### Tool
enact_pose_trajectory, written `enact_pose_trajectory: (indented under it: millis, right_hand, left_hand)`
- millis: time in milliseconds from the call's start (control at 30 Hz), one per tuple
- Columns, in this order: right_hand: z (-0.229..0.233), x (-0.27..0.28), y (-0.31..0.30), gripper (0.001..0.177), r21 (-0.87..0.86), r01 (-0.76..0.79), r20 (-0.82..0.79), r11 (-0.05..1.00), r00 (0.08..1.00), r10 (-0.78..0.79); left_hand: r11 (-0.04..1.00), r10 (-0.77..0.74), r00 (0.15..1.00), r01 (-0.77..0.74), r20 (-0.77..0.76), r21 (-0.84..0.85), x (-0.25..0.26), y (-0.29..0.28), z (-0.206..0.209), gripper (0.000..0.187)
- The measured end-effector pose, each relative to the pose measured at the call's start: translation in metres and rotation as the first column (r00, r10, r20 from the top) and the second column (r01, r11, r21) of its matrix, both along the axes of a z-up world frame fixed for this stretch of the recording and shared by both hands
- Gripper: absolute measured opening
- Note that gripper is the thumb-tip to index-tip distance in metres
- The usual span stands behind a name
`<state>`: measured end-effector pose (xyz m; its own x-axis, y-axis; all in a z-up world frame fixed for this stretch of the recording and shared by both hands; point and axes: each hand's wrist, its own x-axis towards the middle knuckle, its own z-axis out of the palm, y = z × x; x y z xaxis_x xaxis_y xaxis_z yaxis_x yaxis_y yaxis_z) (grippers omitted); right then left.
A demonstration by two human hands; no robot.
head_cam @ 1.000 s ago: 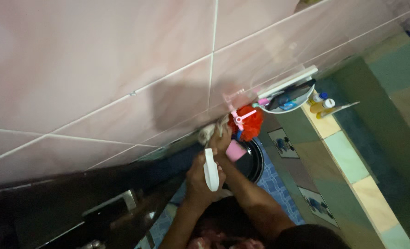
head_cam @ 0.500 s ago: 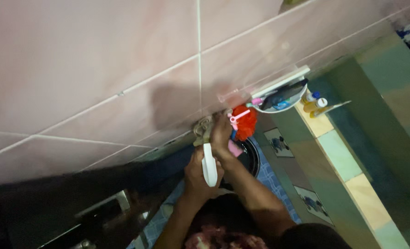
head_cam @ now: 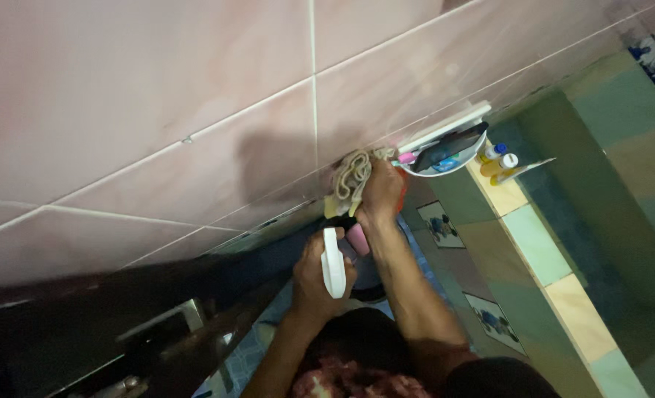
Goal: The person sprays a cleaning solution onto pink tiled walls and wipes them with a cloth. They clean around a wall-mounted mirror and a soap dispenser, moving from upper to lower sections of the wall.
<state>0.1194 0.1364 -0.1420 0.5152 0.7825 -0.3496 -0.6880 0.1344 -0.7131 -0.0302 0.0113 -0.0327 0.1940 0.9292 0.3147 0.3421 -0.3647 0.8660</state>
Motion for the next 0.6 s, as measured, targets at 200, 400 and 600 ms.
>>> enact_pose_trajectory:
  millis: [200, 400, 600]
  right_hand:
    - [-0.015, -0.014, 0.013, 0.025, 0.011, -0.073, -0.178, 0.997, 0.981, 0.074]
    - [-0.002, 0.009, 0.002, 0.039, 0.24, -0.197, -0.06, 0.951, 0.974, 0.217]
    - [-0.03, -0.001, 0.017, 0.022, 0.113, 0.014, -0.007, 0.993, 1.0, -0.013]
  left_hand:
    - [0.994, -0.002, 1.0, 0.002, 0.002, 0.11, 0.0, -0.005, 0.01, 0.043]
    - [0.996, 0.039, 0.999, -0.039, 0.003, 0.075, -0.001, -0.01, 0.013, 0.043]
    - [0.992, 0.051, 0.999, -0.052, 0.014, 0.115, -0.001, -0.021, 0.016, 0.045]
